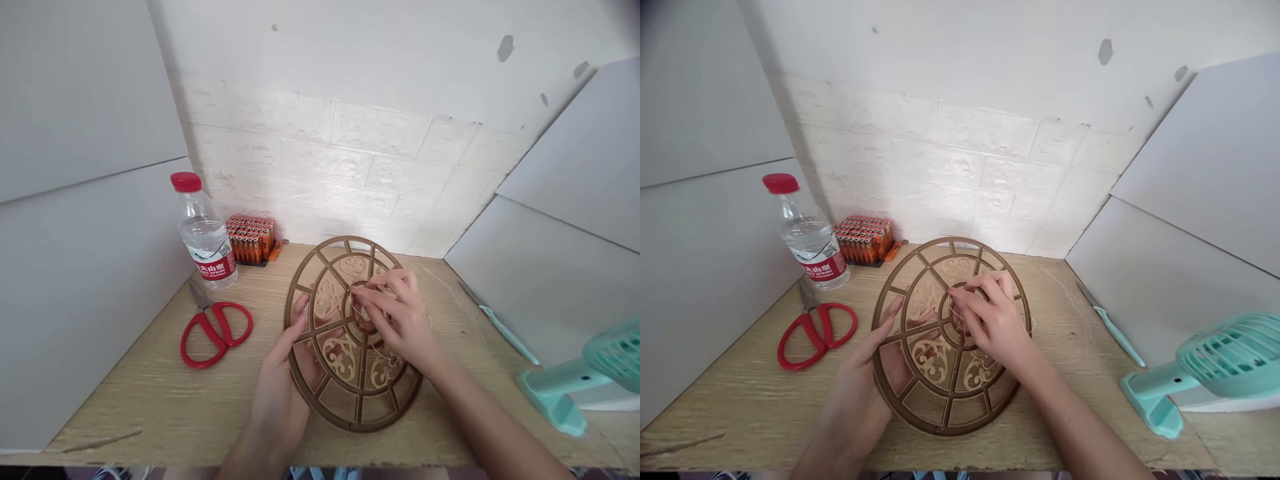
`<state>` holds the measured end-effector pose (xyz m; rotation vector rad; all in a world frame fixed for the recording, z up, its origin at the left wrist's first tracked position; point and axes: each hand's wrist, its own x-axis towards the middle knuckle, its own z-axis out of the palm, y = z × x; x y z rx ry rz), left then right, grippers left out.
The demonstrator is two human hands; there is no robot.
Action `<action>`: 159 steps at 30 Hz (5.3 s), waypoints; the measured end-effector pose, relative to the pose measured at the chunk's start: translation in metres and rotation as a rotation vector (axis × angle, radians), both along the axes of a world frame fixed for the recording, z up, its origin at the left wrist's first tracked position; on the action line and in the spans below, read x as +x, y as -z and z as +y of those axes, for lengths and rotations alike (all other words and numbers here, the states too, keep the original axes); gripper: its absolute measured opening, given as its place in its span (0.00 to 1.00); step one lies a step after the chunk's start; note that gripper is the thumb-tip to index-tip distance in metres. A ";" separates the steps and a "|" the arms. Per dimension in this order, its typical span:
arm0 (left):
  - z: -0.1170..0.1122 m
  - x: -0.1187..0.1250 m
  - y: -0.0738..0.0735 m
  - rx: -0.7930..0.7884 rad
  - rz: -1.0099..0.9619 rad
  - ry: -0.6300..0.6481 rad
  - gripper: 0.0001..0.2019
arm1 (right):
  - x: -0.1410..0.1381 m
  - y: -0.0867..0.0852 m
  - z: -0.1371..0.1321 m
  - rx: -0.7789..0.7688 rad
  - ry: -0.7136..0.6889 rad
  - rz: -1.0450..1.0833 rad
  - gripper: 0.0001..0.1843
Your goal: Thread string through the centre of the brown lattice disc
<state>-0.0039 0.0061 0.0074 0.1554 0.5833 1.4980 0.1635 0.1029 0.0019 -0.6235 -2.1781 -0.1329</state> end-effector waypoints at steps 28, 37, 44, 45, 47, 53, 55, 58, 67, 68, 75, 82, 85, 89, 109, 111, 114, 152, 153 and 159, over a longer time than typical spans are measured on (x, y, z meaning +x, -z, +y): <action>0.005 -0.007 0.005 0.115 0.004 -0.114 0.22 | 0.001 0.001 0.005 -0.146 0.064 0.034 0.20; 0.003 0.008 0.009 0.102 -0.010 0.015 0.24 | 0.003 0.002 0.009 -0.180 0.035 -0.128 0.15; 0.001 0.007 0.014 0.091 0.009 0.038 0.22 | 0.005 0.005 0.013 -0.239 0.009 -0.084 0.13; 0.002 0.005 0.014 0.078 0.013 0.036 0.22 | 0.006 0.006 0.016 -0.251 0.038 -0.054 0.14; 0.004 -0.001 0.012 0.071 0.029 0.009 0.22 | 0.011 0.010 0.023 -0.318 0.129 0.079 0.16; 0.015 -0.022 -0.010 0.149 0.148 0.011 0.21 | 0.028 0.016 0.046 -0.596 0.280 0.410 0.28; 0.022 -0.029 -0.016 0.176 0.192 0.042 0.20 | 0.029 0.016 0.049 -0.733 0.252 0.458 0.27; 0.031 -0.035 -0.018 0.170 0.250 0.060 0.20 | 0.027 0.017 0.048 -0.938 0.211 0.538 0.23; 0.039 -0.032 -0.008 0.133 0.248 0.029 0.20 | 0.026 0.015 0.051 -1.099 0.186 0.732 0.19; 0.040 -0.032 -0.008 0.133 0.241 0.045 0.20 | 0.026 0.014 0.052 -1.101 0.188 0.740 0.19; 0.043 -0.030 -0.006 0.124 0.253 0.000 0.18 | 0.026 0.016 0.056 -1.114 0.179 0.751 0.20; 0.043 -0.029 -0.006 0.127 0.263 -0.002 0.17 | 0.026 0.017 0.058 -1.088 0.170 0.759 0.18; 0.044 -0.030 -0.006 0.126 0.264 0.018 0.17 | 0.027 0.015 0.057 -1.089 0.164 0.768 0.17; 0.044 -0.031 -0.007 0.125 0.267 0.040 0.18 | 0.026 0.013 0.054 -1.107 0.145 0.775 0.19; 0.040 -0.032 -0.008 0.008 0.430 -0.102 0.20 | 0.018 0.021 0.055 -1.190 0.144 0.810 0.16; 0.040 -0.032 -0.006 -0.009 0.487 -0.135 0.21 | 0.017 0.022 0.055 -1.197 0.151 0.818 0.15; 0.040 -0.033 -0.003 -0.043 0.586 -0.170 0.20 | 0.017 0.025 0.055 -1.204 0.150 0.837 0.14; 0.103 -0.079 -0.007 0.086 2.164 0.015 0.27 | 0.021 0.046 0.061 -1.210 0.195 0.906 0.18; 0.103 -0.079 -0.006 0.068 2.199 0.021 0.26 | 0.021 0.047 0.062 -1.202 0.204 0.886 0.18; 0.105 -0.077 -0.004 -0.011 2.309 0.075 0.21 | 0.027 0.048 0.066 -1.092 0.282 0.683 0.17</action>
